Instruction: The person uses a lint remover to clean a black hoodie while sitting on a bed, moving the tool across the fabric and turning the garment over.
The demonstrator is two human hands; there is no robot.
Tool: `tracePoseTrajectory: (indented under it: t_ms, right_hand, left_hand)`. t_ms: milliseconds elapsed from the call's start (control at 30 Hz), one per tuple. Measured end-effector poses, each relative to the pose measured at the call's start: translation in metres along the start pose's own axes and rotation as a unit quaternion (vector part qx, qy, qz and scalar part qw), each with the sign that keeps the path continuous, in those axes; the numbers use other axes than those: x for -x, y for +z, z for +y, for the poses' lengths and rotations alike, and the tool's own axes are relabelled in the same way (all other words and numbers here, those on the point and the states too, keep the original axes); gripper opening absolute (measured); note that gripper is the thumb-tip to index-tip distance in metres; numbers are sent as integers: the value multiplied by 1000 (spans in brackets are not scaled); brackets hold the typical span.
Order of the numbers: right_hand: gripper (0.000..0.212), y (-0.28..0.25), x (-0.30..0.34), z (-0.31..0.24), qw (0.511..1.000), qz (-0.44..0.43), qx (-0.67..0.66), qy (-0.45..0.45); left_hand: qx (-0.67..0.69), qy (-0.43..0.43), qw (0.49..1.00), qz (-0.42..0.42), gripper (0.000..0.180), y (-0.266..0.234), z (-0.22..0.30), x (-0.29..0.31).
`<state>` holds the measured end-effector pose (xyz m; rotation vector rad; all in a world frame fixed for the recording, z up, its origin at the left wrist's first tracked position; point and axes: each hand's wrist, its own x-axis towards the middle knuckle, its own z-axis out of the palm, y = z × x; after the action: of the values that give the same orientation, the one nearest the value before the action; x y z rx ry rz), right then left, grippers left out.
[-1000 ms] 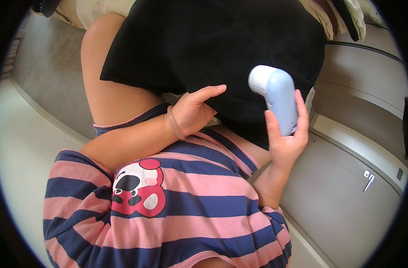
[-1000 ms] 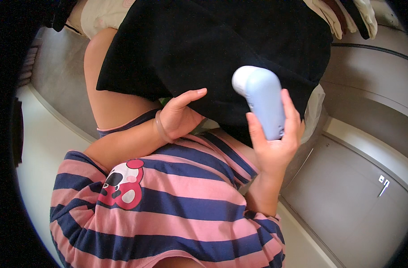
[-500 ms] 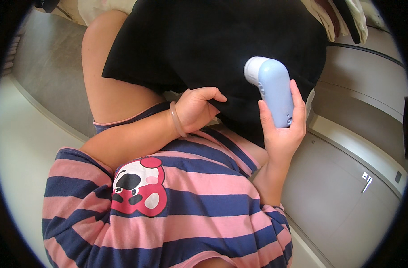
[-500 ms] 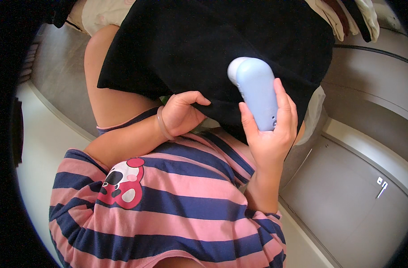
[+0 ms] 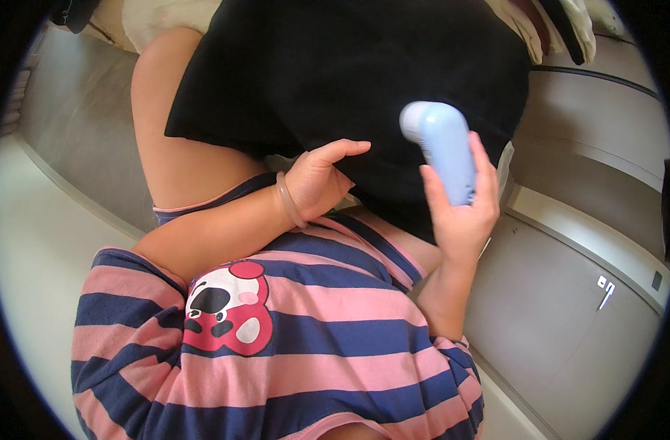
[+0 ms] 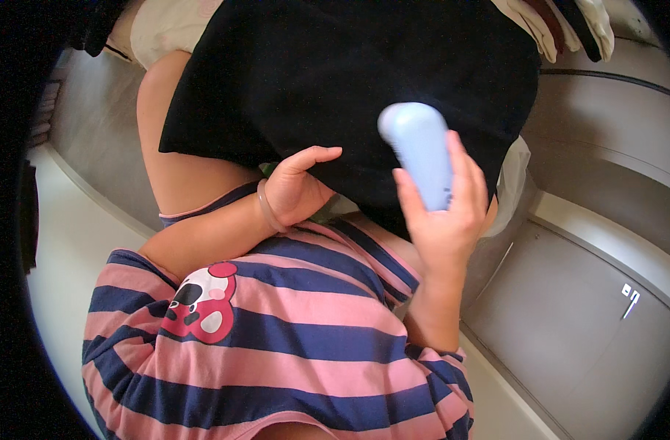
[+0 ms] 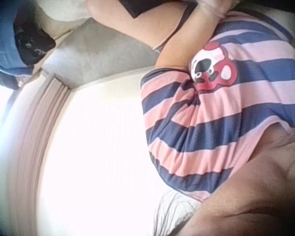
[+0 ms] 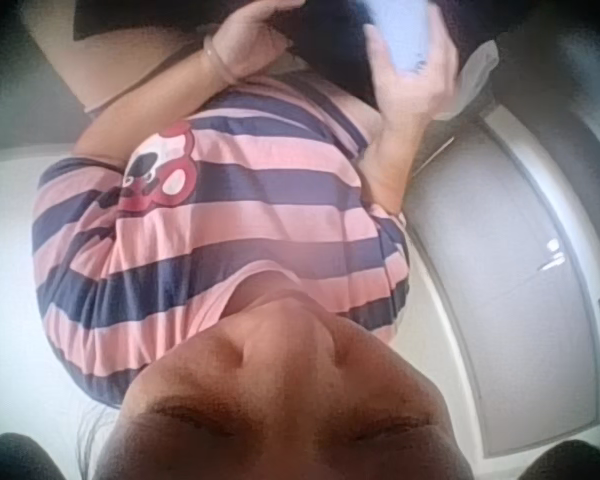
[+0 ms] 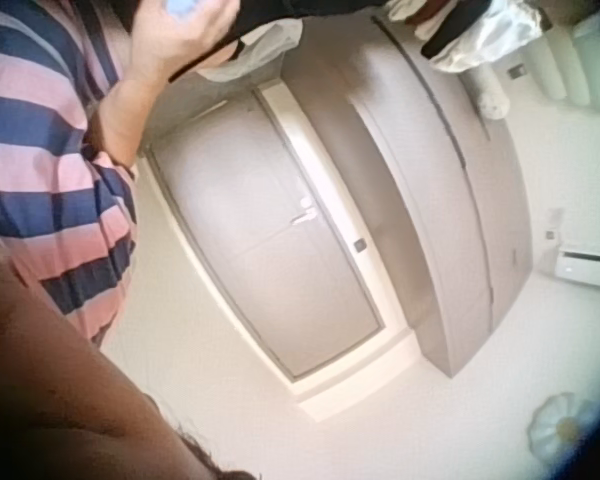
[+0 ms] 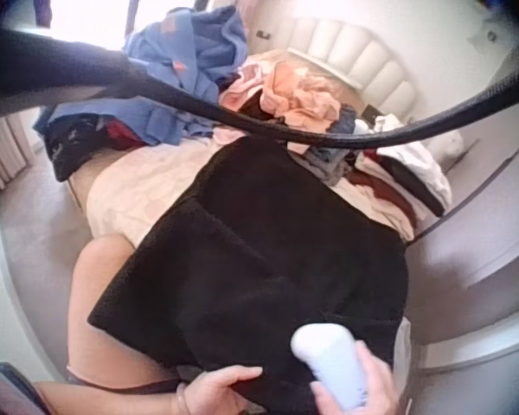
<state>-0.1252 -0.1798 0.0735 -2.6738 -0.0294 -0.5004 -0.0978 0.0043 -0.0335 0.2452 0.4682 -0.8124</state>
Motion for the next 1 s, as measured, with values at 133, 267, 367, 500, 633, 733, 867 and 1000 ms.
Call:
tracePoseTrajectory:
  t_ms: [133, 267, 367, 500, 633, 733, 867, 1000]
  right_hand:
    - [63, 12, -8, -2, 997, 27, 26, -74]
    - [64, 11, -15, 5, 1000, 14, 25, -4]
    - [66, 19, -22, -5, 998, -12, -32, -59]
    - [64, 30, -32, -4, 999, 13, -4, -43]
    - [67, 17, -27, -5, 997, -52, -54, -35]
    - [67, 17, -24, -2, 996, -46, -27, -69]
    - [66, 21, -32, -1, 999, -5, -18, -43]
    - [66, 24, -30, -8, 996, -41, -34, -74]
  left_hand:
    - [-26, -27, 999, -7, 37, -7, 0, -3]
    - [-92, 52, 994, 18, 44, -4, -6, -7]
    - [-155, 84, 982, 64, 47, -4, -9, -8]
    - [-194, 96, 975, 57, 53, -7, -9, -10]
    - [-216, 95, 969, 74, 55, -12, -12, -9]
    - [-219, 101, 968, 67, 54, -6, -10, -4]
    - [-243, 68, 965, 70, 51, -3, -9, -6]
    - [-224, 93, 968, 59, 48, -11, -8, -6]
